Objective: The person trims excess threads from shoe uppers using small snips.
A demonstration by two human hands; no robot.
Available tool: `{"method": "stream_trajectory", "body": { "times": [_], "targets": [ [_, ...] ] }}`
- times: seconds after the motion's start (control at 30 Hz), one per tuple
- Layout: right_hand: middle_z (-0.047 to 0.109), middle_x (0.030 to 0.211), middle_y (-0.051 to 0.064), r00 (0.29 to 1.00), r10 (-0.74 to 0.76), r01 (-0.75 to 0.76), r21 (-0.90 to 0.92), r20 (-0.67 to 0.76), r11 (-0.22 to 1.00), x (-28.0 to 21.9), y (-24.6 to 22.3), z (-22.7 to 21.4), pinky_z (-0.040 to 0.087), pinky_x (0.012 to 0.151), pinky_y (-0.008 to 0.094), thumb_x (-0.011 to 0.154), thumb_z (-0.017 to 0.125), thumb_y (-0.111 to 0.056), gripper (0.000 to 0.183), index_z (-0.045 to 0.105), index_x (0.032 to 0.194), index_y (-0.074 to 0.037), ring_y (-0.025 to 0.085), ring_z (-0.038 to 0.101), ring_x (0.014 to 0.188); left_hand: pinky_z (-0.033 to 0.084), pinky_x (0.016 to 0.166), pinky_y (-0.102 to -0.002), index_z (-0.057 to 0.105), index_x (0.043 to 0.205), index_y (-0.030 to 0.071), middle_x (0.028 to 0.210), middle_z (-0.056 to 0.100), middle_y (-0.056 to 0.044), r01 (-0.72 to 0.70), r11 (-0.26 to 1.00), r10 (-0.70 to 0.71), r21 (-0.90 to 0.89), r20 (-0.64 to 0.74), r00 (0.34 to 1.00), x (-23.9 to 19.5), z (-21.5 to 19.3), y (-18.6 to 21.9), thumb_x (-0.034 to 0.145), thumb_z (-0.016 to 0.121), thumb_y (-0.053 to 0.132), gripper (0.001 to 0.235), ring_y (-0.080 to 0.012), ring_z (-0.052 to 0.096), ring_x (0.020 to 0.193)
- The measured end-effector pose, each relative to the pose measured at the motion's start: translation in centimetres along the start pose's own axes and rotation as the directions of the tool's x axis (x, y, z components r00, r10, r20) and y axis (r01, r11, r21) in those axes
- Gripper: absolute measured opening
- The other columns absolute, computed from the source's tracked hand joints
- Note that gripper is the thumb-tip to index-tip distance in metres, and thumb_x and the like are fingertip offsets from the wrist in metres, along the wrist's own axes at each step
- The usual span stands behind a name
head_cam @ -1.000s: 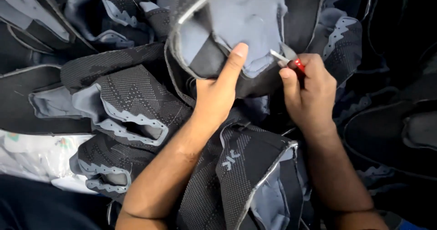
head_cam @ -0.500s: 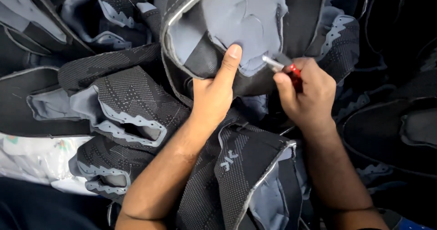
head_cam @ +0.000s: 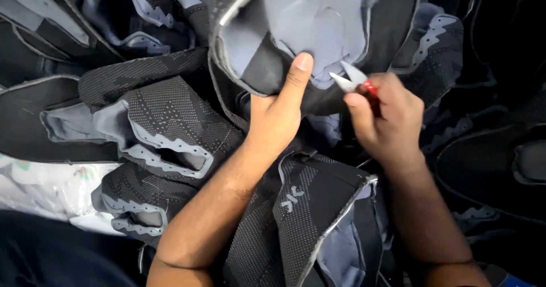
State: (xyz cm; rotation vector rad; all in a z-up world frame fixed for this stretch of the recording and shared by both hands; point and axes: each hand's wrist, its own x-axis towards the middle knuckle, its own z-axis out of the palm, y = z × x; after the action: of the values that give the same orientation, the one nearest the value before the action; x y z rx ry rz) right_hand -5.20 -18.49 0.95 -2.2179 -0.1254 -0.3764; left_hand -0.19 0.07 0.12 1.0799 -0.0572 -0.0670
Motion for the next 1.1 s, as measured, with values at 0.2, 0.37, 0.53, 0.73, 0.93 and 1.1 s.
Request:
{"method": "stream_trajectory", "body": {
  "times": [0.2, 0.37, 0.53, 0.73, 0.93, 1.1],
  "targets": [
    [0.063, 0.086, 0.011, 0.996, -0.032, 0.033, -0.005, 0.078, 0.999, 0.1, 0.2, 0.2, 0.051, 0.066, 0.03, 0.104, 0.075, -0.017, 0.021, 0.062, 0.104, -0.001, 0.023, 0.066, 0.068, 0.05, 0.109, -0.028, 0.058, 0.137, -0.004, 0.13, 0.065, -0.006, -0.072, 0.992, 0.063, 0.107, 0.084, 0.994, -0.4, -0.1, -0.2, 0.118, 0.061, 0.017, 0.028, -0.0138, 0.06, 0.118],
    [0.063, 0.088, 0.012, 0.995, -0.036, 0.033, 0.034, 0.093, 0.999, -0.1, -0.2, 0.5, 0.05, 0.067, 0.03, 0.106, 0.072, -0.019, 0.021, 0.061, 0.104, -0.001, 0.021, 0.065, 0.07, 0.047, 0.112, -0.029, 0.055, 0.14, -0.004, 0.135, 0.061, -0.007, 0.0, 0.998, -0.008, 0.065, 0.117, 0.993, -0.3, 0.0, -0.7, 0.116, 0.06, 0.018, 0.033, -0.0147, 0.058, 0.125],
    [0.059, 0.082, 0.006, 0.992, 0.107, -0.119, 0.259, 0.062, 0.958, -2.5, 3.9, 0.6, 0.042, 0.062, 0.026, 0.115, 0.062, -0.028, 0.029, 0.061, 0.099, -0.003, 0.015, 0.054, 0.064, 0.044, 0.117, -0.031, 0.053, 0.143, -0.005, 0.139, 0.06, -0.008, 0.044, 0.998, -0.05, 0.05, 0.124, 0.991, -0.1, -0.2, -0.5, 0.116, 0.059, 0.021, 0.037, -0.0162, 0.055, 0.131],
    [0.058, 0.09, -0.003, 0.92, 0.323, 0.037, 0.87, -0.222, 0.492, -1.4, 8.0, 0.7, 0.038, 0.069, 0.022, 0.111, 0.062, -0.036, 0.028, 0.059, 0.117, -0.009, 0.006, 0.049, 0.074, 0.041, 0.123, -0.035, 0.049, 0.15, -0.005, 0.148, 0.056, -0.01, 0.12, 0.992, -0.118, -0.035, 0.042, 0.992, 0.3, -0.4, -0.4, 0.112, 0.062, 0.02, 0.047, -0.02, 0.052, 0.139],
    [0.049, 0.099, -0.006, 0.917, 0.328, -0.124, 0.618, -0.227, 0.776, -2.7, 8.7, -1.8, 0.038, 0.081, 0.022, 0.106, 0.075, -0.011, 0.025, 0.05, 0.108, -0.011, 0.005, 0.045, 0.088, 0.041, 0.123, -0.041, 0.048, 0.151, -0.004, 0.15, 0.056, -0.014, 0.317, 0.907, -0.252, -0.277, 0.247, 0.936, 0.7, -1.2, 0.1, 0.104, 0.069, 0.016, 0.055, -0.0258, 0.053, 0.141],
    [0.041, 0.088, -0.008, 0.97, 0.23, -0.163, 0.504, -0.074, 0.848, -3.2, 8.8, -3.9, 0.03, 0.066, 0.02, 0.11, 0.077, -0.001, 0.036, 0.045, 0.097, -0.009, 0.004, 0.034, 0.072, 0.043, 0.122, -0.046, 0.051, 0.148, -0.002, 0.148, 0.058, -0.016, 0.469, 0.609, -0.253, -0.64, 0.404, 0.879, 0.9, -2.1, 0.3, 0.102, 0.074, 0.02, 0.056, -0.0295, 0.056, 0.138]
  ]
}}
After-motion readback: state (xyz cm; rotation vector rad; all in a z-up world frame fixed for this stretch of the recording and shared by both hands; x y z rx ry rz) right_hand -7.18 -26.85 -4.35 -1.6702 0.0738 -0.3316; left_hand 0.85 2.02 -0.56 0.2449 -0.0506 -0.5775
